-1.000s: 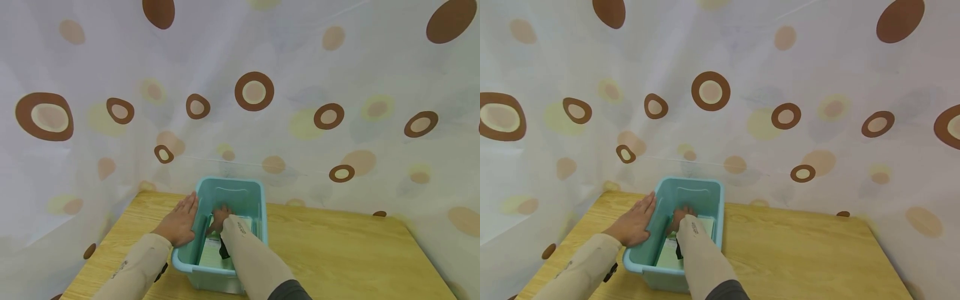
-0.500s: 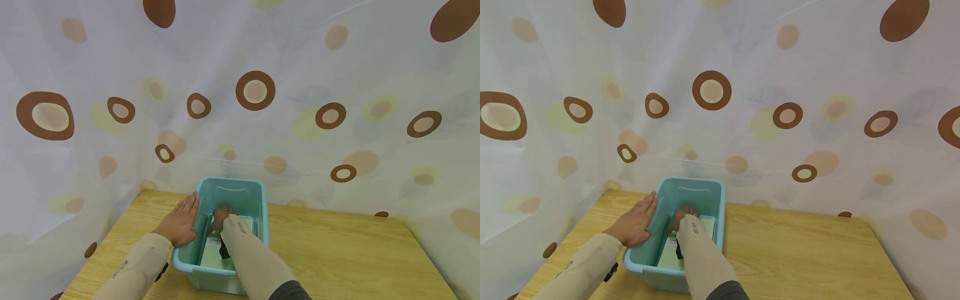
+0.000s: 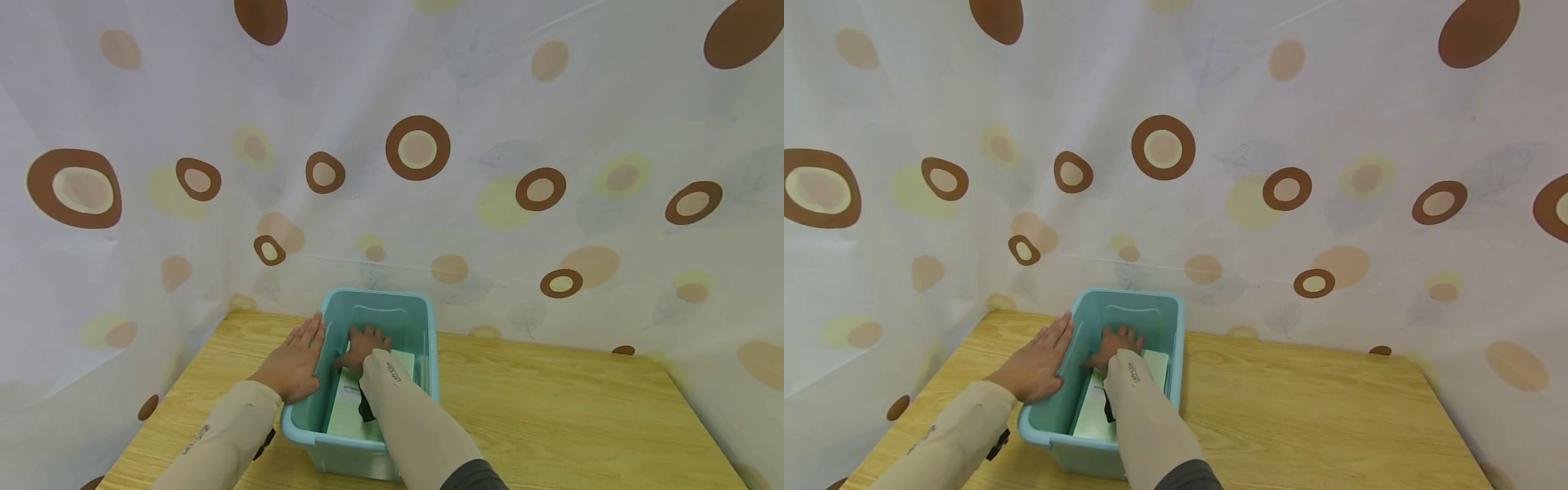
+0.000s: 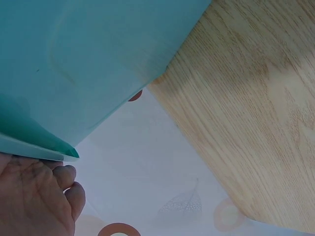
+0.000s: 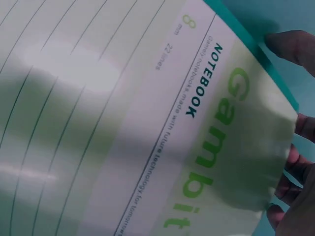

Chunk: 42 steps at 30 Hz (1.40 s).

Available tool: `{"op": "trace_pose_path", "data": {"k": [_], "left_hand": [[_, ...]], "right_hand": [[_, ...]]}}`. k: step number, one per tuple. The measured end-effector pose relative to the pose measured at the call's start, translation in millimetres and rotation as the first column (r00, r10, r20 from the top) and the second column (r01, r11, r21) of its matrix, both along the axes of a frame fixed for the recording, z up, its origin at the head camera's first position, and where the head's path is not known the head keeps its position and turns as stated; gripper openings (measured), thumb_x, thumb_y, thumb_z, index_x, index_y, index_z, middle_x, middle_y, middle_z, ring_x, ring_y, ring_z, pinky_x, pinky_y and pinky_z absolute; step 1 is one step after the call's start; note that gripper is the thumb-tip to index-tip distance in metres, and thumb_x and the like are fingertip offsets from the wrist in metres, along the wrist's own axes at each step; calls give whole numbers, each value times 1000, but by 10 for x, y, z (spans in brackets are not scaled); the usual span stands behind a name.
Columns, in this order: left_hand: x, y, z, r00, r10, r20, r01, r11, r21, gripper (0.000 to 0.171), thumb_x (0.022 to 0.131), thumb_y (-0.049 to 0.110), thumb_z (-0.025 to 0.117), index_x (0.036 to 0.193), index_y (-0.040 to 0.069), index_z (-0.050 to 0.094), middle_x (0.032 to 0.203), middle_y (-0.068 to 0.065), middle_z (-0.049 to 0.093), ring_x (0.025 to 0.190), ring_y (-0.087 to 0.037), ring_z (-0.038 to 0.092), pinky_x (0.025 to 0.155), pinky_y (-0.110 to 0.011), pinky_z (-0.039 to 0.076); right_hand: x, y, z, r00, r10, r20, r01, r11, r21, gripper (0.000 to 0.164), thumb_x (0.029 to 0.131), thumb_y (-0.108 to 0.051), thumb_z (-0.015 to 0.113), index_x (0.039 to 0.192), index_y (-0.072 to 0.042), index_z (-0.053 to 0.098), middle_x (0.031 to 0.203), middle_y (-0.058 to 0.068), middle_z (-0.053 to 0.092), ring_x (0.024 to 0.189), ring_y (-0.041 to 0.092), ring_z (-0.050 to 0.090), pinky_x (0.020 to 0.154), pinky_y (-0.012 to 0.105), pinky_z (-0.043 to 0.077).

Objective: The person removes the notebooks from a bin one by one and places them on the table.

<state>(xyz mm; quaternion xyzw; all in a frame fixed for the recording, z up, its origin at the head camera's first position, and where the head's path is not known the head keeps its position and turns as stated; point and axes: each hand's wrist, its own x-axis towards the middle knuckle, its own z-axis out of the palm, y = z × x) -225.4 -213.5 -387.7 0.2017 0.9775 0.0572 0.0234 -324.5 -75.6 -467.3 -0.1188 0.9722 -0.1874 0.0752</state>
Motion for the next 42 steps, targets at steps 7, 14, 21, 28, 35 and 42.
{"op": "trace_pose_path", "data": {"k": [7, 14, 21, 28, 35, 42], "left_hand": [[-4, 11, 14, 1000, 15, 9, -15, 1000, -16, 77, 79, 10, 47, 146, -16, 18, 156, -29, 10, 144, -40, 14, 116, -50, 17], [16, 31, 41, 1000, 19, 21, -19, 1000, -17, 76, 79, 9, 47, 146, -15, 19, 156, -29, 11, 145, -40, 14, 116, -50, 16], [14, 36, 54, 999, 20, 34, -19, 1000, -25, 76, 80, 10, 47, 146, -15, 18, 157, -28, 10, 145, -39, 14, 116, -50, 16], [10, 30, 59, 1000, 14, 22, -14, 1000, -18, 76, 80, 9, 47, 146, -16, 20, 156, -29, 11, 144, -41, 15, 116, -50, 17], [-14, 33, 45, 1000, 18, 17, -18, 1000, -13, 76, 80, 11, 48, 146, -15, 19, 156, -29, 11, 144, -40, 15, 116, -50, 17], [-19, 27, 56, 1000, 16, 16, -16, 1000, -15, 76, 79, 10, 48, 146, -16, 20, 156, -29, 11, 144, -41, 16, 116, -51, 17]], "right_hand": [[10, -8, 41, 1000, 17, -11, -17, 999, 32, 62, 75, -50, 74, 124, -15, 61, 120, 16, 53, 110, 32, 46, 96, 54, 33], [-20, -17, -28, 998, 38, 40, -35, 998, -58, 68, 80, -42, 71, 137, -11, 50, 130, 20, 52, 119, 36, 48, 100, 56, 35], [-16, -17, 13, 997, 64, 52, -62, 997, -35, 72, 78, -44, 73, 138, -13, 48, 128, 14, 58, 119, 34, 53, 101, 57, 34], [5, -54, 92, 997, 61, 42, -61, 998, -7, 72, 77, -43, 75, 137, -13, 49, 126, 16, 59, 117, 34, 53, 102, 55, 33], [-29, -70, 56, 997, 69, 30, -70, 997, 33, 73, 79, -46, 72, 140, -15, 46, 129, 16, 56, 118, 33, 51, 102, 54, 32], [-10, -76, 120, 996, 75, 36, -77, 995, 59, 72, 81, -45, 69, 141, -15, 44, 129, 17, 55, 119, 32, 50, 102, 54, 32]]}}
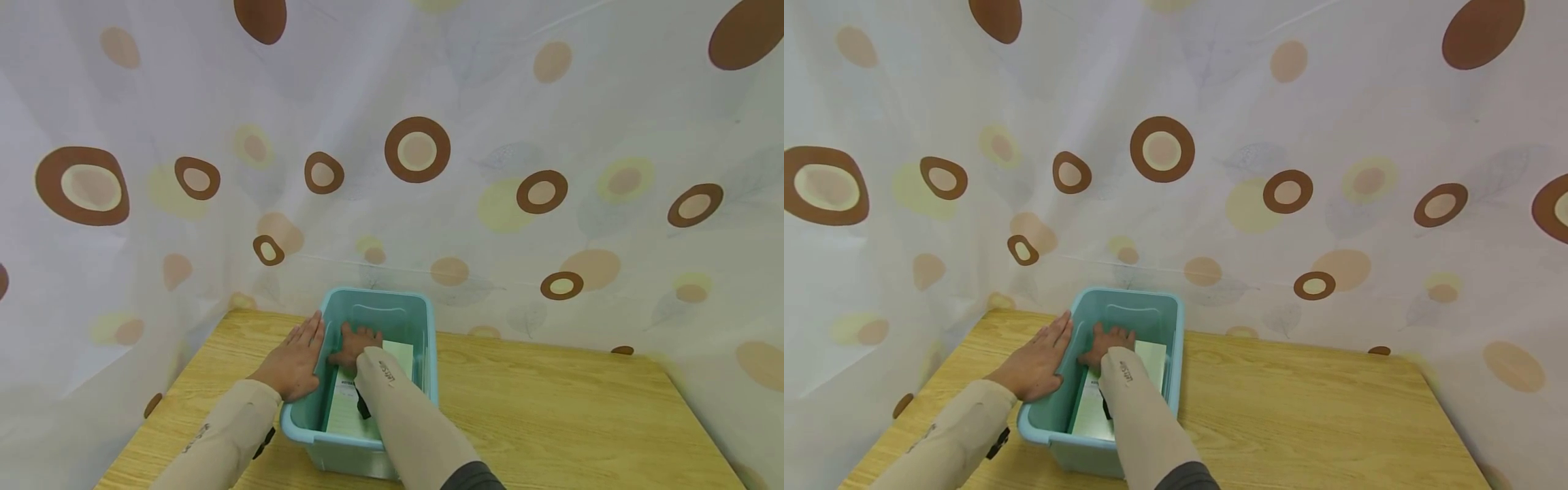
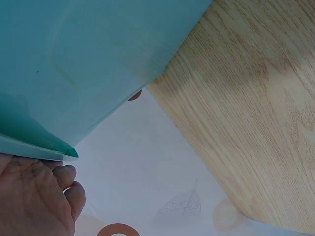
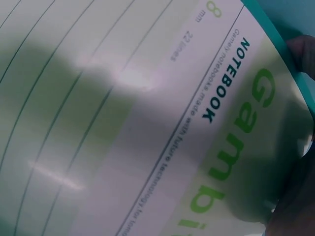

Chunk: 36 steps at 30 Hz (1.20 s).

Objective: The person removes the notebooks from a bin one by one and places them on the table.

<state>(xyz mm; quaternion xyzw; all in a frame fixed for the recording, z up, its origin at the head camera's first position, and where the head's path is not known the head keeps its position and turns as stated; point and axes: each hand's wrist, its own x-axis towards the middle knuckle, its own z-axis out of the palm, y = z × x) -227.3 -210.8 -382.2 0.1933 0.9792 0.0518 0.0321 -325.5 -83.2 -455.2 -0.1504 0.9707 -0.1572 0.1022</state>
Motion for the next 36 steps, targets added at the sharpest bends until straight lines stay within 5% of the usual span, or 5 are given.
{"op": "trace_pose_path", "data": {"k": [18, 32, 36], "left_hand": [[40, 13, 25, 1000, -3, 14, 3, 1000, 4, 77, 80, 10, 50, 145, -16, 20, 156, -29, 11, 144, -41, 16, 116, -51, 17], [39, 9, 16, 1000, 6, 28, -7, 999, 33, 79, 79, 10, 51, 146, -15, 18, 157, -28, 10, 144, -41, 14, 116, -51, 17], [42, 8, 9, 1000, 7, 27, -8, 999, 48, 81, 76, 9, 51, 146, -16, 18, 156, -29, 10, 144, -42, 14, 116, -51, 17]], "right_hand": [[41, 4, 111, 997, -25, -76, 32, 996, 84, 62, 85, -48, 60, 139, -20, 47, 124, 16, 58, 115, 32, 52, 98, 51, 35], [72, 56, 462, 961, 0, -277, 35, 992, 121, 53, 86, -46, 57, 130, -18, 48, 119, 16, 59, 112, 32, 54, 97, 49, 37], [76, 97, 634, 950, 10, -313, 33, 990, 134, 61, 87, -49, 54, 138, -18, 44, 123, 17, 57, 115, 32, 53, 99, 49, 37]]}}
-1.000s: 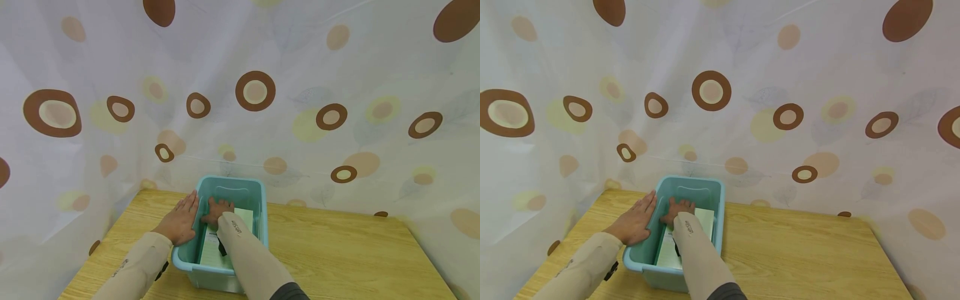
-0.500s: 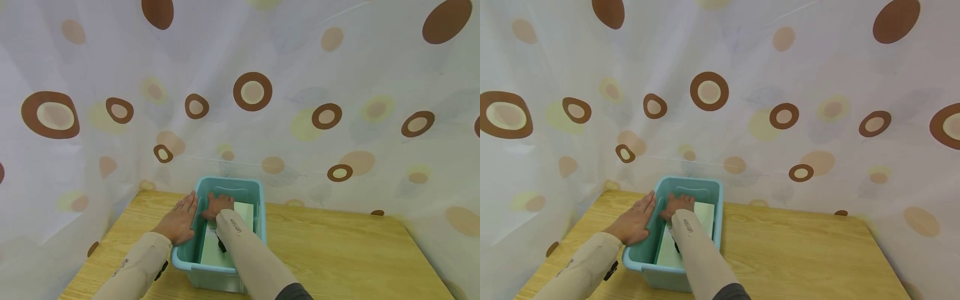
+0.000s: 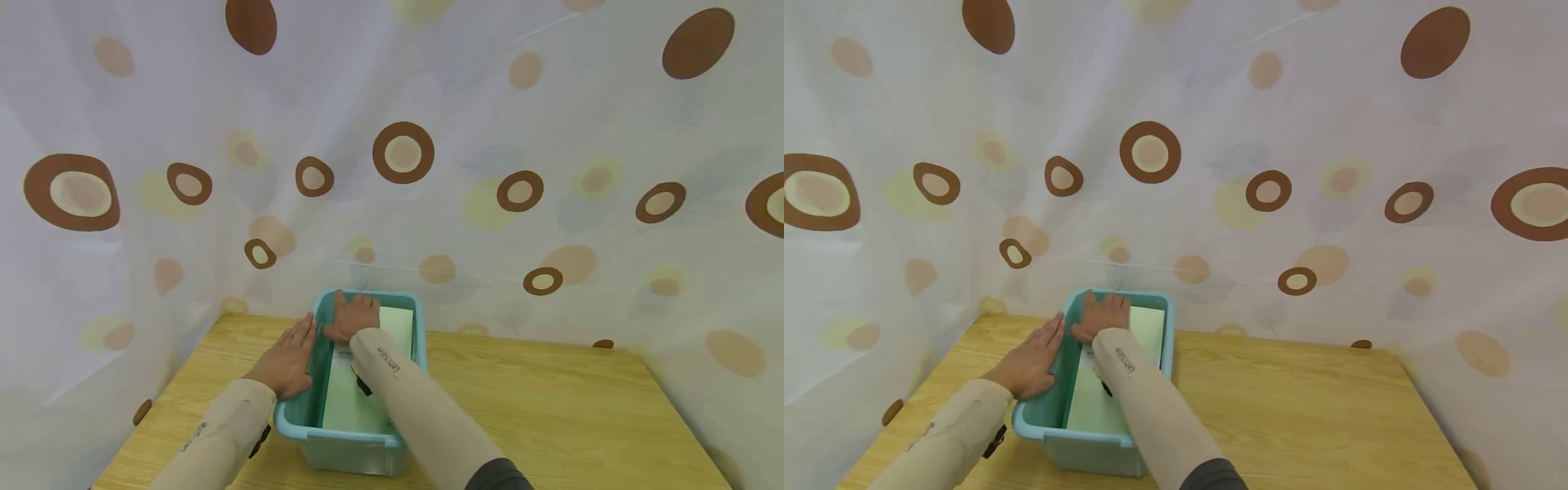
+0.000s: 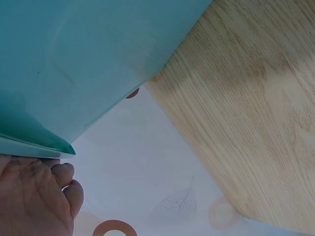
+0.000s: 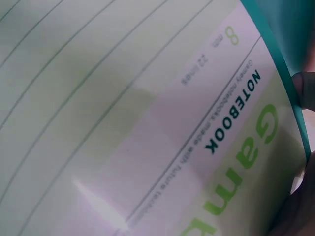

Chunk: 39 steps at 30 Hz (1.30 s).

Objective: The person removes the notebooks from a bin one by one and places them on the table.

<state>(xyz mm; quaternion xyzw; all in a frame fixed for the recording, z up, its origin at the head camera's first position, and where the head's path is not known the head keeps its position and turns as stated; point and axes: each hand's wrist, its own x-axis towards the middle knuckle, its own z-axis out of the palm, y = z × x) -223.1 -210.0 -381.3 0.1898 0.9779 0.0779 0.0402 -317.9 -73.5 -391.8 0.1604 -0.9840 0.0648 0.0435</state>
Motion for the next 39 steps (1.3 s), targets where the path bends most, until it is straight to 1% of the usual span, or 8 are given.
{"op": "trace_pose_path", "data": {"k": [3, 7, 10, 20, 26, 32, 35, 39], "left_hand": [[-3, 7, -8, 1000, 3, 2, -3, 1000, 11, 82, 76, 10, 52, 146, -16, 17, 156, -29, 9, 144, -43, 13, 116, -52, 16], [-3, 13, -13, 1000, 7, 5, -7, 1000, 12, 82, 77, 10, 52, 146, -15, 17, 157, -29, 8, 144, -43, 12, 116, -52, 15], [-3, 15, -7, 1000, 15, 7, -15, 1000, 10, 81, 78, 9, 51, 147, -15, 16, 157, -29, 8, 144, -43, 12, 116, -52, 15], [-14, 30, -16, 999, 36, 22, -37, 999, 25, 83, 78, 10, 52, 148, -14, 14, 157, -27, 7, 144, -43, 10, 117, -52, 13], [-7, 12, -11, 1000, 29, 11, -29, 999, 35, 84, 79, 9, 57, 147, -15, 15, 157, -29, 7, 144, -44, 10, 116, -53, 13], [-14, 7, -8, 999, 37, 9, -37, 999, 31, 84, 79, 8, 58, 147, -14, 15, 157, -29, 7, 144, -43, 10, 116, -53, 12], [-14, 18, -12, 999, 35, 16, -36, 999, 27, 83, 80, 9, 58, 147, -14, 15, 157, -28, 7, 144, -43, 9, 116, -53, 11], [-7, 28, -20, 999, 33, 26, -34, 999, 29, 82, 80, 10, 56, 148, -14, 14, 157, -28, 6, 144, -43, 9, 116, -53, 12]], "right_hand": [[8, 34, 162, 1000, 9, -26, -8, 1000, 5, 63, 87, -49, 54, 141, -18, 42, 122, 17, 58, 113, 32, 54, 99, 49, 37], [34, 80, 396, 998, 17, -63, -17, 1000, -1, 49, 85, -43, 54, 127, -18, 49, 108, 14, 59, 99, 30, 55, 92, 47, 39], [62, 114, 590, 996, 19, -84, -20, 1000, -17, 42, 85, -40, 53, 119, -17, 49, 102, 12, 59, 94, 29, 54, 89, 46, 39], [202, 262, 1231, 993, 22, -112, -26, 999, -34, 43, 88, -47, 51, 118, -16, 47, 98, 10, 56, 91, 27, 52, 90, 44, 40], [319, 380, 1553, 988, 25, -155, -37, 996, -75, 40, 87, -44, 51, 115, -15, 45, 93, 9, 53, 87, 25, 49, 86, 43, 40], [403, 496, 1774, 983, 34, -181, -54, 993, -107, 39, 85, -41, 50, 112, -14, 44, 90, 7, 50, 86, 25, 49, 85, 43, 39], [424, 583, 1823, 983, 33, -180, -55, 992, -116, 38, 84, -38, 50, 112, -13, 43, 90, 8, 50, 87, 26, 49, 85, 43, 38], [440, 734, 1839, 983, 28, -181, -52, 990, -130, 38, 84, -37, 50, 112, -12, 43, 90, 9, 50, 86, 27, 48, 83, 44, 37]]}}
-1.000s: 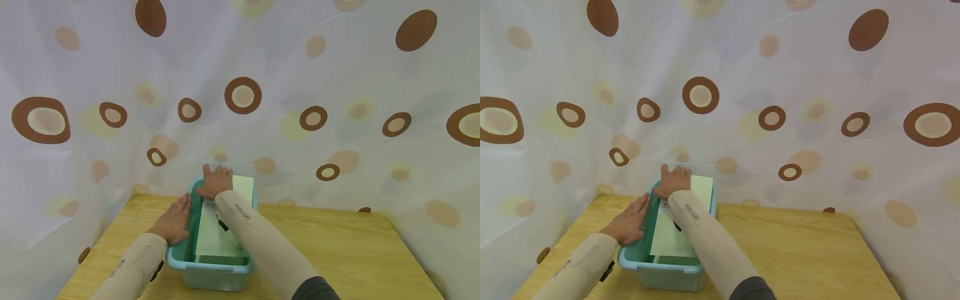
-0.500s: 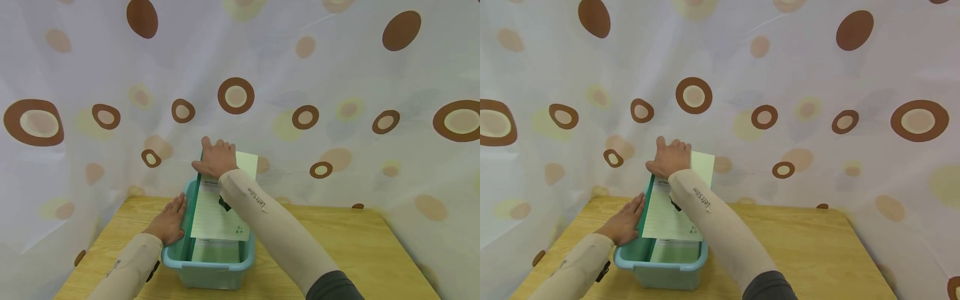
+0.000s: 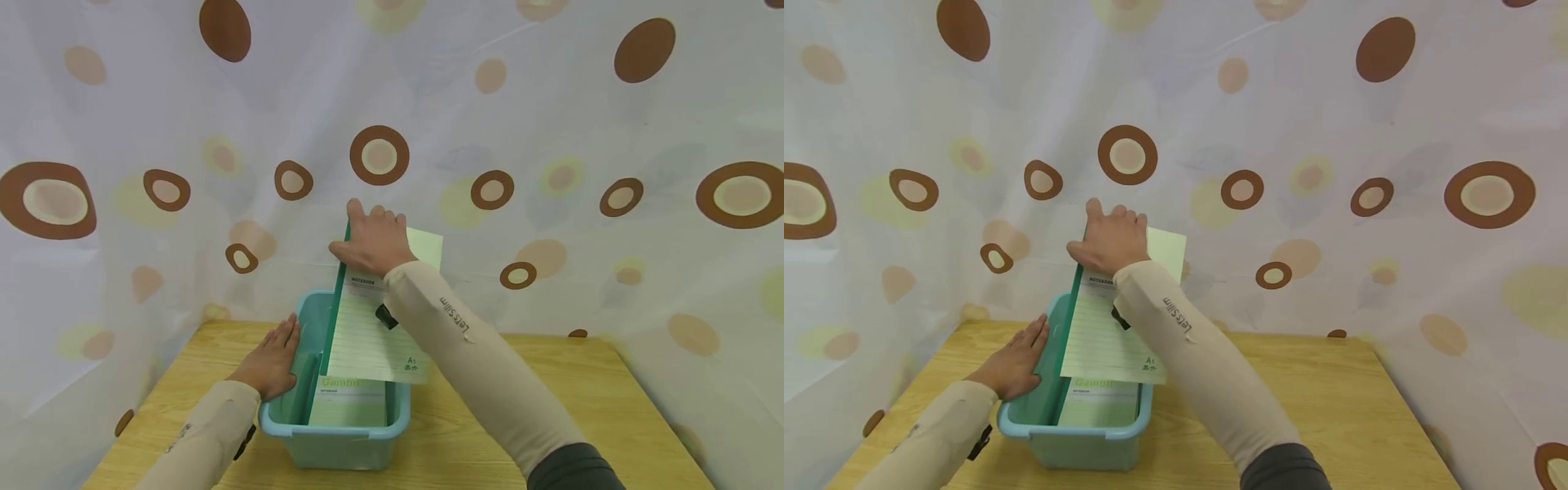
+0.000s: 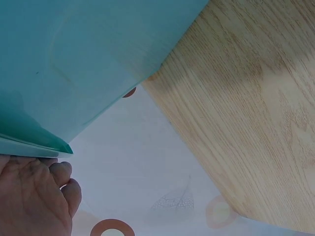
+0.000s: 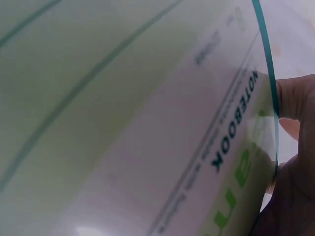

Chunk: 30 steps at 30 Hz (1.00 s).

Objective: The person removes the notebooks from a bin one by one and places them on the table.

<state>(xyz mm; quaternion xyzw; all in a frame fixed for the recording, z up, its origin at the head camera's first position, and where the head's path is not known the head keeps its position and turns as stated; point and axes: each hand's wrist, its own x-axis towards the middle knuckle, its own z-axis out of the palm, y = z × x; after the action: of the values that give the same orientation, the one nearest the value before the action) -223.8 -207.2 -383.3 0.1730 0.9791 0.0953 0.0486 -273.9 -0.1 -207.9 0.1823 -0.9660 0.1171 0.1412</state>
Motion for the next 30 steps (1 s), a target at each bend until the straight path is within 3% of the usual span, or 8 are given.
{"op": "trace_pose_path", "data": {"k": [13, 19, 30], "left_hand": [[7, -8, 0, 1000, -23, -15, 23, 1000, -4, 80, 79, 10, 51, 146, -16, 16, 156, -30, 9, 144, -45, 11, 115, -55, 13], [18, -13, -11, 999, -28, -23, 28, 1000, -6, 79, 79, 10, 50, 146, -16, 17, 156, -31, 9, 143, -45, 12, 115, -55, 14], [14, -16, -16, 999, -31, -30, 31, 1000, -5, 79, 78, 8, 49, 145, -17, 16, 155, -31, 9, 143, -45, 11, 115, -54, 14]], "right_hand": [[-71, 554, -151, 999, -33, 20, 34, 999, -29, 37, 83, -35, 50, 108, -9, 44, 87, 11, 49, 83, 30, 47, 79, 46, 33], [-130, 796, -314, 997, -62, 50, 64, 997, -36, 40, 83, -36, 49, 112, -8, 45, 89, 12, 50, 83, 31, 47, 79, 46, 33], [-232, 1164, -704, 993, -77, 86, 80, 996, -30, 31, 80, -32, 50, 99, -8, 44, 80, 11, 46, 73, 30, 43, 71, 43, 29]]}}
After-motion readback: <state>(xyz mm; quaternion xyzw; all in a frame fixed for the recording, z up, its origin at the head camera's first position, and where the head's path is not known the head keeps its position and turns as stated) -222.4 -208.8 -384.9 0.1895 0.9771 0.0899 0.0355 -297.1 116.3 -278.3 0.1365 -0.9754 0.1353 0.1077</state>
